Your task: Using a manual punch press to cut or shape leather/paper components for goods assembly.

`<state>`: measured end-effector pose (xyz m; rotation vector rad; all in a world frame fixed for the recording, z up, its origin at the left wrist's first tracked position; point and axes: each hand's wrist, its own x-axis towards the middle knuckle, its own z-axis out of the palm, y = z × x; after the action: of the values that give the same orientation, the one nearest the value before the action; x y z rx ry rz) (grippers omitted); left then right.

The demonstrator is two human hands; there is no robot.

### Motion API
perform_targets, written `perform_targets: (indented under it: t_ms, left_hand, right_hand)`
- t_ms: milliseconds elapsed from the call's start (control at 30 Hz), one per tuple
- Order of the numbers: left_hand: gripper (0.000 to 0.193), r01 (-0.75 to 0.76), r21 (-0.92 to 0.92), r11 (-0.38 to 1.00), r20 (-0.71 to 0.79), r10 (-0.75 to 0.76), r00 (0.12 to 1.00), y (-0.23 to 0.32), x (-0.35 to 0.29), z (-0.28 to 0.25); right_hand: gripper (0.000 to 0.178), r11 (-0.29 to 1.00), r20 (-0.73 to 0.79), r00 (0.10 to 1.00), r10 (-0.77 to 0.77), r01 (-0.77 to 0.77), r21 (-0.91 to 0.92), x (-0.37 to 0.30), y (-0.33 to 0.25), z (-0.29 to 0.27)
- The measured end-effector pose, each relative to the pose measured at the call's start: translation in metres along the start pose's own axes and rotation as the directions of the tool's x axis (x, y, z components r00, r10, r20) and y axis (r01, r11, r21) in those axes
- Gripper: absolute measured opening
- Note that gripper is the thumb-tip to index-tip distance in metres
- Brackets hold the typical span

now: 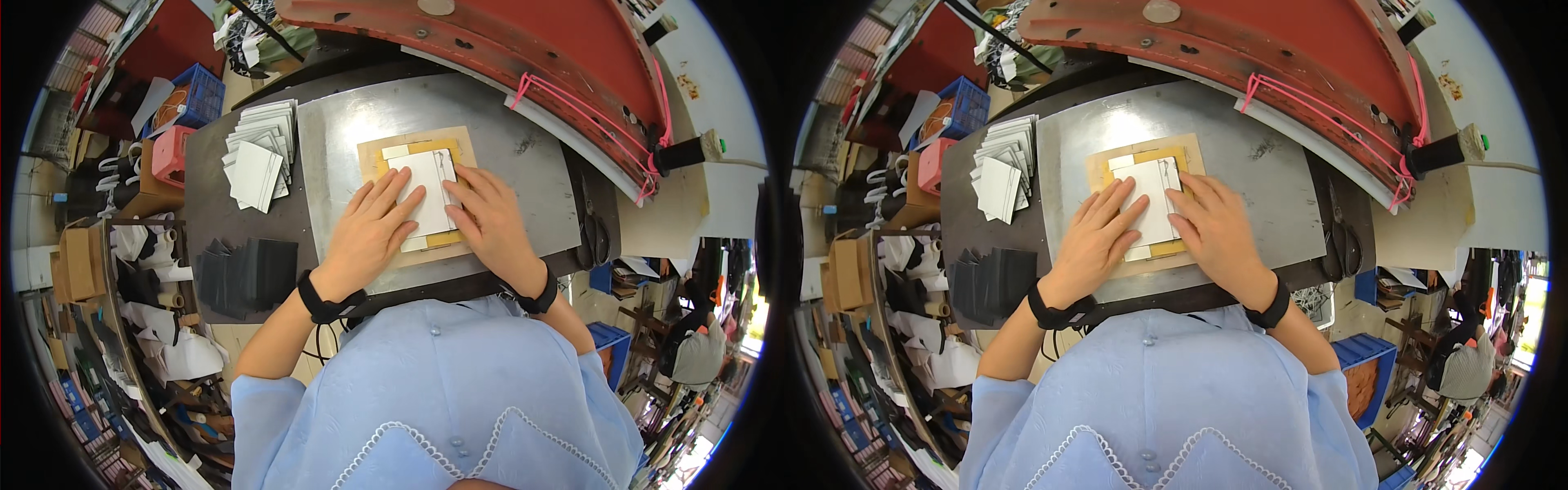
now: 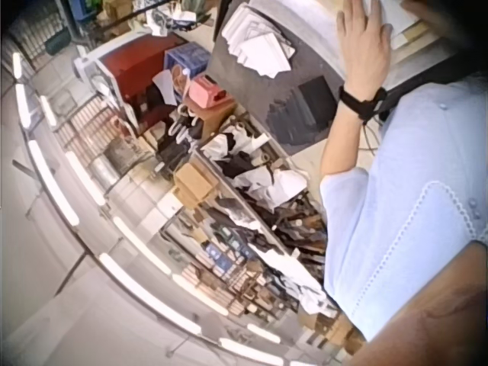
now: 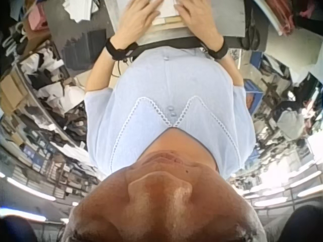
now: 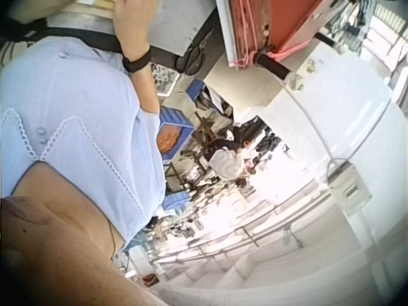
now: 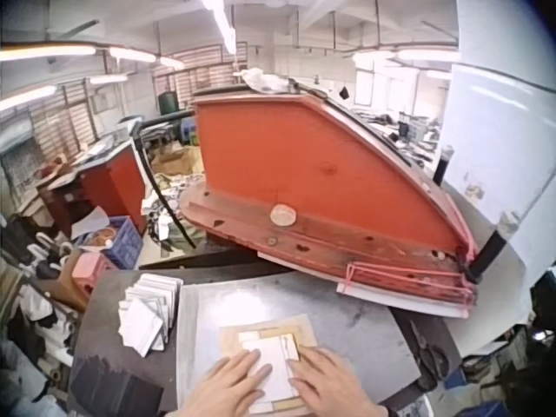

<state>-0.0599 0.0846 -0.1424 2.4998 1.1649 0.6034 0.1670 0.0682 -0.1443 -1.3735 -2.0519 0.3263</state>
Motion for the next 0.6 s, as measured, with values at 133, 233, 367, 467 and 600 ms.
perform_targets:
  t_ms: [133,233,367,467,600]
  left_hand:
    - [0.045,0.004,-0.014,1.000,-0.044,-0.004,0.999,0.004,0.000,0.008]
    - [0.045,-0.012,-0.005,1.000,-0.063,0.011,0.998,0.006,0.002,0.013]
    - [0.047,0.004,0.016,1.000,-0.043,-0.003,0.999,0.007,0.000,0.007]
    - [0.048,0.007,0.036,0.999,-0.022,-0.006,1.000,0.002,-0.003,0.001]
    - [0.049,0.008,0.055,0.998,-0.005,-0.008,1.000,-0.001,-0.004,-0.004]
  right_hand:
    - [0.034,0.993,0.013,0.998,0.066,-0.067,0.102,-0.003,0.008,0.001]
    - [0.035,0.986,0.030,0.994,0.106,-0.109,0.130,-0.004,0.009,-0.001]
    - [0.035,0.996,0.018,0.999,0.044,-0.045,0.079,-0.004,0.006,0.000]
    - [0.035,0.999,0.011,1.000,0.023,-0.023,0.046,-0.005,0.001,0.007]
    - [0.036,0.999,0.001,1.000,0.005,-0.005,-0.037,-0.007,-0.004,0.009]
